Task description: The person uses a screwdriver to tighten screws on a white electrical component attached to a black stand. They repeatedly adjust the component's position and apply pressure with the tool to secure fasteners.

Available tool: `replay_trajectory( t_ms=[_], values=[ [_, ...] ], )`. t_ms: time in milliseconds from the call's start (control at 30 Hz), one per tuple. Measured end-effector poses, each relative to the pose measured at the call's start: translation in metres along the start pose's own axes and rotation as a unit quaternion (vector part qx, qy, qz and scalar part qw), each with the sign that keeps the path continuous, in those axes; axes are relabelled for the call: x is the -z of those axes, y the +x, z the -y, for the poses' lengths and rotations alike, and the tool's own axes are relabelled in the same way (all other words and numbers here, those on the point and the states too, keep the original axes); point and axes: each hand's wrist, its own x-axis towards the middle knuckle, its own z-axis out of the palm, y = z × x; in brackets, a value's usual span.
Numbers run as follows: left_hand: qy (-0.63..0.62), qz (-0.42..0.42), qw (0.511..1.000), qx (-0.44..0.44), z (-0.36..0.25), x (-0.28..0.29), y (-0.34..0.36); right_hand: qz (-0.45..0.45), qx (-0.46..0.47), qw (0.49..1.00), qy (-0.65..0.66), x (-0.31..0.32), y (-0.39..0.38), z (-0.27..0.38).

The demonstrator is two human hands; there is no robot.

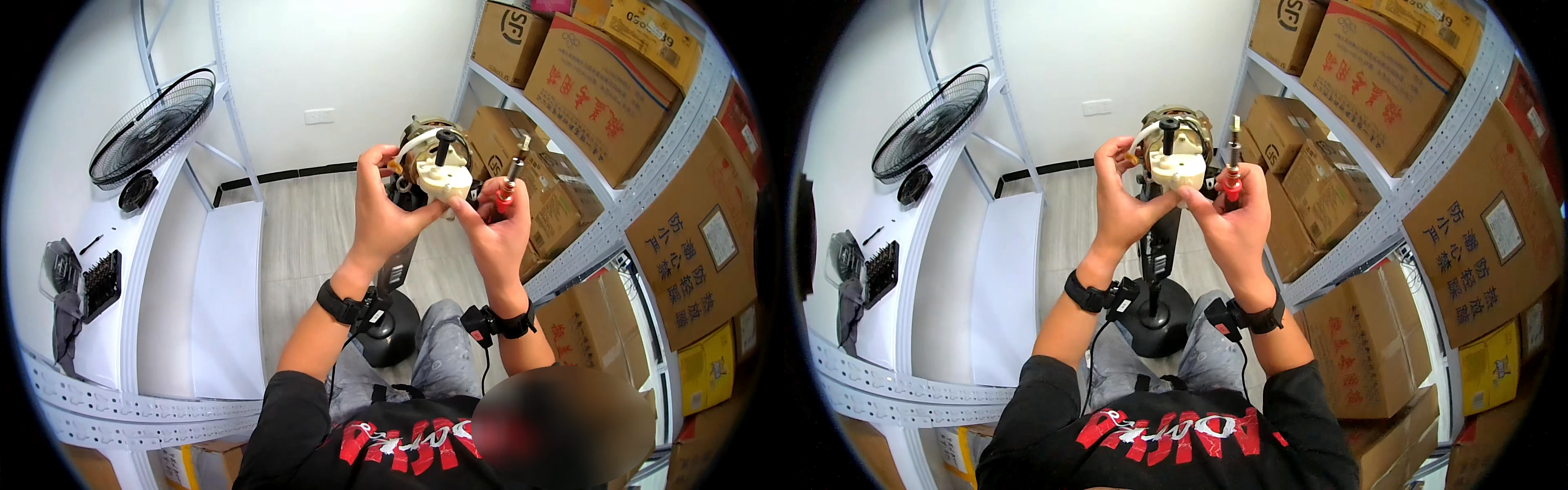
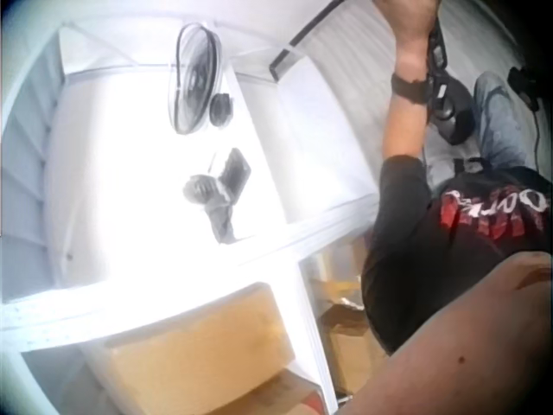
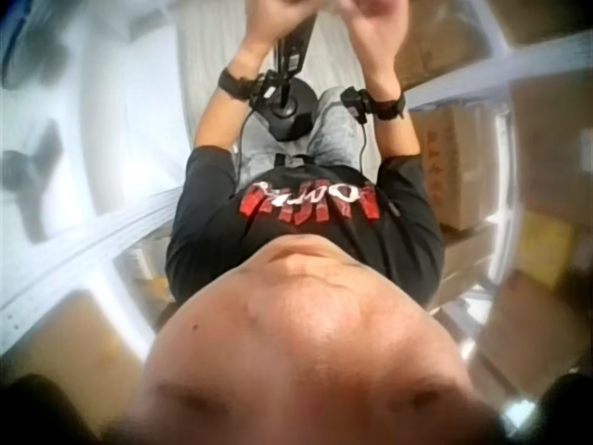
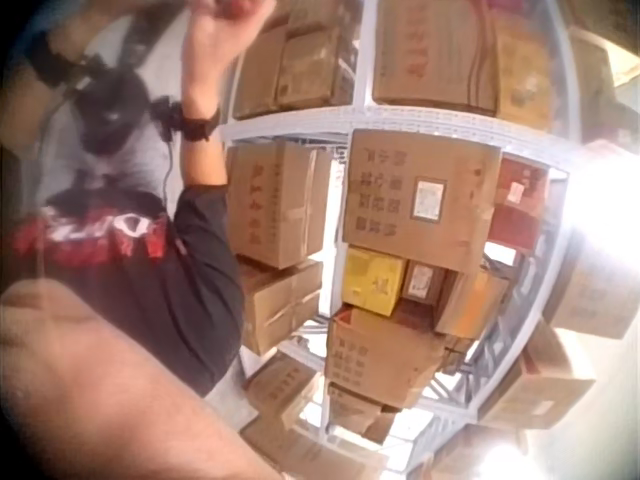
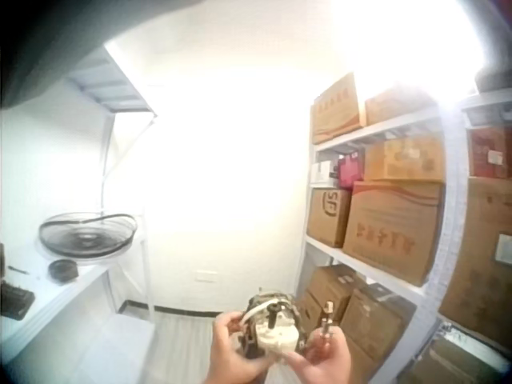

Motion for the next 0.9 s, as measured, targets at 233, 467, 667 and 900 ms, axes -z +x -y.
replay_trajectory(
  t_ms=[233,467,667,900],
  values=[
    [-0.097,0.012,0.995,-0.013,0.009,0.003,-0.003,-0.019,0.038,0.998,-0.051,-0.007,0.001,-0.006],
    [-0.282,0.043,0.956,0.069,0.02,0.023,0.001,-0.03,0.055,0.994,-0.091,-0.01,0.004,-0.012],
    [-0.241,0.002,0.968,0.076,0.005,0.012,-0.008,-0.024,0.057,0.997,-0.053,-0.014,0.005,-0.008],
    [-0.281,-0.024,0.954,0.104,0.005,0.001,-0.004,-0.031,0.043,0.996,-0.069,-0.012,0.009,-0.009]
  ],
)
